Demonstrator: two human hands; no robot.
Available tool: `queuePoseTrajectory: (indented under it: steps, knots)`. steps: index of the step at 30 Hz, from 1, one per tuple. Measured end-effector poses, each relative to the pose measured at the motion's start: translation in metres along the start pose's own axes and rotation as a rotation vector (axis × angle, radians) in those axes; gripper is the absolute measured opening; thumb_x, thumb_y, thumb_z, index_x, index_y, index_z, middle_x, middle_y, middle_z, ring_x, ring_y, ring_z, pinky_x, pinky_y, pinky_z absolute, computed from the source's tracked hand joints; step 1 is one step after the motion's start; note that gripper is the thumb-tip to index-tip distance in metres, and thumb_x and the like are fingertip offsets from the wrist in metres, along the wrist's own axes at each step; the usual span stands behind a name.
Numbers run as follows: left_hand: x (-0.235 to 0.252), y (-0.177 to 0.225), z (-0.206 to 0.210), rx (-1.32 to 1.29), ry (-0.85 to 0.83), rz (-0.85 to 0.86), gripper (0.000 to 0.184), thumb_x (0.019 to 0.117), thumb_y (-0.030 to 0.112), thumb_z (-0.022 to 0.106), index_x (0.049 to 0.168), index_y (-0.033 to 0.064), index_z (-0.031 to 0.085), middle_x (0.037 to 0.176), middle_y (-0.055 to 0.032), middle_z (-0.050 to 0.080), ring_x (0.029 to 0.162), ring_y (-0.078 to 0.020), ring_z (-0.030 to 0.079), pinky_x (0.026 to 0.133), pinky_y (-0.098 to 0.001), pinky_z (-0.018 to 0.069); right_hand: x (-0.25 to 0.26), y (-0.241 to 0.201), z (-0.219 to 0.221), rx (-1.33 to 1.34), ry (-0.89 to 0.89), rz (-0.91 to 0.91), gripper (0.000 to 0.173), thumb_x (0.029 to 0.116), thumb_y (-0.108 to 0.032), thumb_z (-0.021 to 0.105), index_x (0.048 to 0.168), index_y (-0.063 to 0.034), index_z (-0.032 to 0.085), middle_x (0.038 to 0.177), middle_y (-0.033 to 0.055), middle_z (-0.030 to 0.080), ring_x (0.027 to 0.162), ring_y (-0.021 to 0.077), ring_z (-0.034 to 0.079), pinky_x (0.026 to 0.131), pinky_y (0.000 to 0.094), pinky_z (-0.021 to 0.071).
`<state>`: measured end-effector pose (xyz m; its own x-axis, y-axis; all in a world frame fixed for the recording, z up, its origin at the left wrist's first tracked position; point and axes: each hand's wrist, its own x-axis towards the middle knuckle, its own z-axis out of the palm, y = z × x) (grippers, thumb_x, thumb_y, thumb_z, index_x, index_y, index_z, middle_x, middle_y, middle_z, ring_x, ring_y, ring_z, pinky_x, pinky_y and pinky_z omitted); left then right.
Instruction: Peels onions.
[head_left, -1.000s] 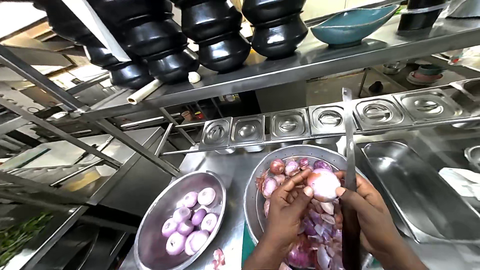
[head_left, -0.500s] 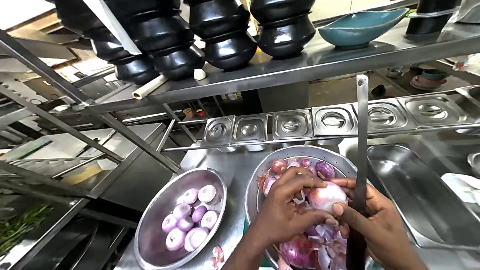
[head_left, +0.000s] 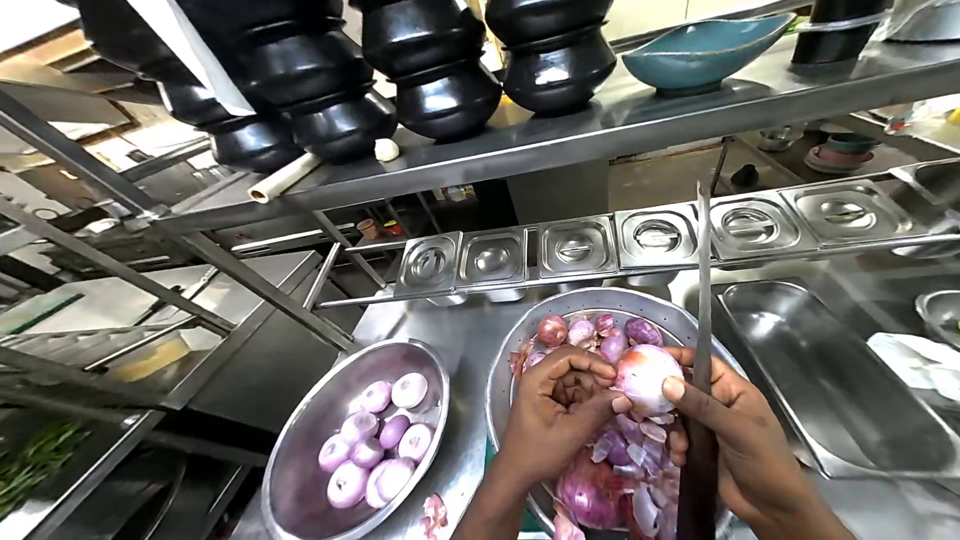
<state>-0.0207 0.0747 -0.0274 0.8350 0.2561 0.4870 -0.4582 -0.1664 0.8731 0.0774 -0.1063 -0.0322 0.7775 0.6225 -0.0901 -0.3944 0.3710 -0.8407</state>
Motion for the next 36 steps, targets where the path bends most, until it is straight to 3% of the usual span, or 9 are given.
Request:
queuePoseTrajectory:
  steps: [7,12,14,16,19,22,26,31,36]
  knots:
    - [-0.004,0.005,0.001,0.072,0.032,0.064,0.020,0.0941,0.013,0.073,0.111,0.0035,0.067,0.091,-0.0056,0.070,0.072,-0.0075,0.066,0.067,-0.0229,0.0583,-0.001,0.000,0.000,0.033,-0.022,0.037,0.036,0.0868,-0.020,0.076,0.117,-0.0068,0.062,0.074,0.0145,0.066,0.047,0.0165,0.063,0.042,0.0308,0.0576]
    - [0.000,-0.001,-0.005,0.027,0.323,-0.074,0.016,0.1009,0.024,0.062,0.104,0.0126,0.074,0.101,-0.0061,0.070,0.081,-0.0137,0.067,0.072,-0.0297,0.0592,-0.002,0.000,0.001,0.071,-0.027,0.123,0.038,0.0870,-0.025,0.077,0.115,-0.0069,0.060,0.071,0.0121,0.064,0.046,0.0165,0.062,0.042,0.0326,0.0580]
    - [0.000,-0.008,-0.001,0.085,0.331,-0.193,0.042,0.1051,0.046,0.046,0.105,0.0152,0.074,0.128,-0.0053,0.062,0.110,-0.0195,0.063,0.092,-0.0383,0.0566,-0.003,0.000,0.004,0.057,-0.014,0.168,0.034,0.0888,-0.025,0.073,0.114,-0.0074,0.060,0.069,0.0108,0.063,0.045,0.0160,0.061,0.042,0.0323,0.0576]
    - [-0.002,-0.018,0.015,-0.024,0.285,-0.262,0.064,0.1014,0.065,0.036,0.127,0.0143,0.067,0.147,-0.0041,0.054,0.130,-0.0215,0.055,0.104,-0.0429,0.0508,-0.002,0.001,0.007,0.053,-0.029,0.225,0.027,0.0931,-0.026,0.068,0.111,-0.0078,0.060,0.068,0.0096,0.062,0.044,0.0151,0.060,0.042,0.0317,0.0573]
    - [-0.008,-0.024,0.048,-0.339,0.280,-0.336,0.092,0.0904,0.084,0.030,0.140,0.0124,0.060,0.139,-0.0066,0.062,0.124,-0.0185,0.060,0.102,-0.0385,0.0514,0.000,0.010,0.013,-0.009,-0.083,0.276,0.026,0.0963,-0.028,0.066,0.111,-0.0088,0.057,0.070,0.0090,0.061,0.043,0.0144,0.058,0.040,0.0302,0.0554]
    - [-0.005,-0.023,0.065,-0.506,0.477,-0.320,0.086,0.0952,0.079,0.024,0.112,0.0075,0.070,0.098,-0.0124,0.072,0.088,-0.0180,0.070,0.077,-0.0331,0.0589,0.002,0.022,0.015,-0.338,-0.091,0.047,0.037,0.0938,-0.037,0.072,0.117,-0.0133,0.056,0.075,0.0074,0.064,0.045,0.0162,0.059,0.041,0.0309,0.0555]
    - [-0.001,-0.021,0.056,-0.583,0.467,-0.194,0.081,0.0984,0.074,0.026,0.102,0.0068,0.071,0.098,-0.0149,0.073,0.092,-0.0227,0.072,0.082,-0.0371,0.0597,-0.002,0.024,0.005,-0.819,-0.112,-0.411,0.053,0.0978,-0.067,0.053,0.113,-0.0168,0.056,0.077,-0.0018,0.062,0.051,0.0123,0.060,0.044,0.0334,0.0562]
    - [-0.003,-0.015,0.043,-0.517,0.298,-0.014,0.073,0.0966,0.074,0.036,0.109,0.0118,0.073,0.104,-0.0099,0.073,0.101,-0.0200,0.070,0.089,-0.0362,0.0573,-0.017,0.010,0.013,-1.119,-0.273,-0.649,0.054,0.1089,-0.057,0.029,0.099,-0.0124,0.058,0.070,0.0002,0.055,0.055,0.0115,0.058,0.045,0.0343,0.0506]
    - [-0.002,-0.007,0.039,-0.523,0.131,0.077,0.071,0.0999,0.068,0.036,0.115,0.0083,0.070,0.110,-0.0115,0.072,0.104,-0.0219,0.069,0.093,-0.0357,0.0560,-0.020,0.007,0.016,-1.187,-0.280,-0.745,0.051,0.1099,-0.054,0.029,0.094,-0.0135,0.057,0.070,0.0001,0.053,0.056,0.0108,0.055,0.044,0.0309,0.0436]
